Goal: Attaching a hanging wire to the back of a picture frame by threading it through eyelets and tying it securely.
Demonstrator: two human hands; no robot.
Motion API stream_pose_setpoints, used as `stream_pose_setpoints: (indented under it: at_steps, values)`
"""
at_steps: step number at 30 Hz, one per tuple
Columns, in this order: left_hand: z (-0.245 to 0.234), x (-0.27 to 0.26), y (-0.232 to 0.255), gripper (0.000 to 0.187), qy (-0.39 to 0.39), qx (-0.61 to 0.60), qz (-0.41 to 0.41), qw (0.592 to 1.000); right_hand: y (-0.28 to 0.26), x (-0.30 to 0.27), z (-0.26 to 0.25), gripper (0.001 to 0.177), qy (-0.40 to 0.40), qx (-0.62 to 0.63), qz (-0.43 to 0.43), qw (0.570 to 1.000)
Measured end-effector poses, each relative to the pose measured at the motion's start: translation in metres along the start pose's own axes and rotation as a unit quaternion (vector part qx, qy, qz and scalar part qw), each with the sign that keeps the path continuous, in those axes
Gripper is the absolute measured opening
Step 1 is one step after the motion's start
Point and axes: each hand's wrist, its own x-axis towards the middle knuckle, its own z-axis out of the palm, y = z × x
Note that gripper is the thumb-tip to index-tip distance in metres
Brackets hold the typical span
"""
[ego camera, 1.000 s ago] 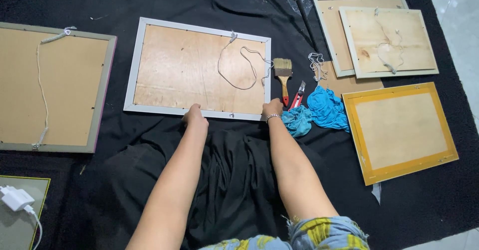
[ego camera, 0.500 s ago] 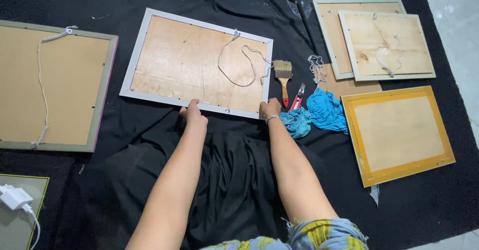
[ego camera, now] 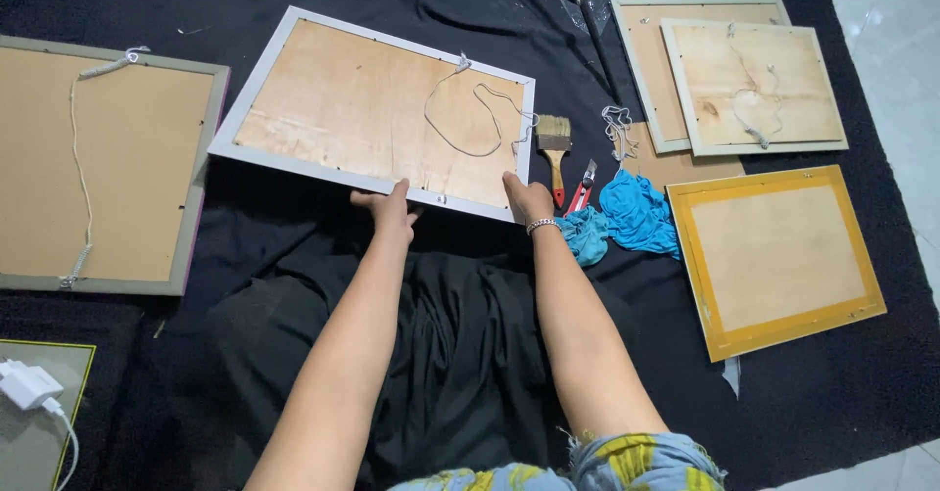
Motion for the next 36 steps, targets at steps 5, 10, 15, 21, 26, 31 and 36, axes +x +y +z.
stream_pose_setpoints:
  at_steps: [5,10,15,21,26,31,36]
  values:
    - [0.003,-0.017,0.019,0.105,-0.014,0.081,0.044,0.996,-0.021,-0.047,-0.031,0.103,-0.038,-0.084,-0.038,0.995]
    - [-0.004,-0.01,0.017,0.115,0.012,0.137,0.079,0.987,-0.039,-0.097,-0.057,0.092,-0.075,-0.102,-0.033,0.991]
    - [-0.013,-0.012,0.03,0.123,0.027,0.154,0.109,0.982,-0.001,-0.053,-0.047,0.06,-0.067,-0.009,-0.042,0.997]
    - [-0.029,0.016,0.046,0.117,-0.013,0.113,0.096,0.989,-0.007,-0.085,-0.069,0.062,-0.094,0.173,-0.001,0.98]
    - [-0.058,0.008,0.072,0.116,-0.037,0.113,0.103,0.988,0.019,-0.025,-0.072,0.085,-0.042,0.331,0.003,0.943]
    - [-0.099,0.023,0.094,0.115,-0.066,0.124,0.102,0.985,-0.003,-0.044,-0.103,0.073,-0.059,0.6,0.059,0.795]
    - [-0.123,0.015,0.115,0.122,-0.089,0.165,0.098,0.977,0.025,0.014,-0.079,0.072,-0.142,0.641,0.013,0.754]
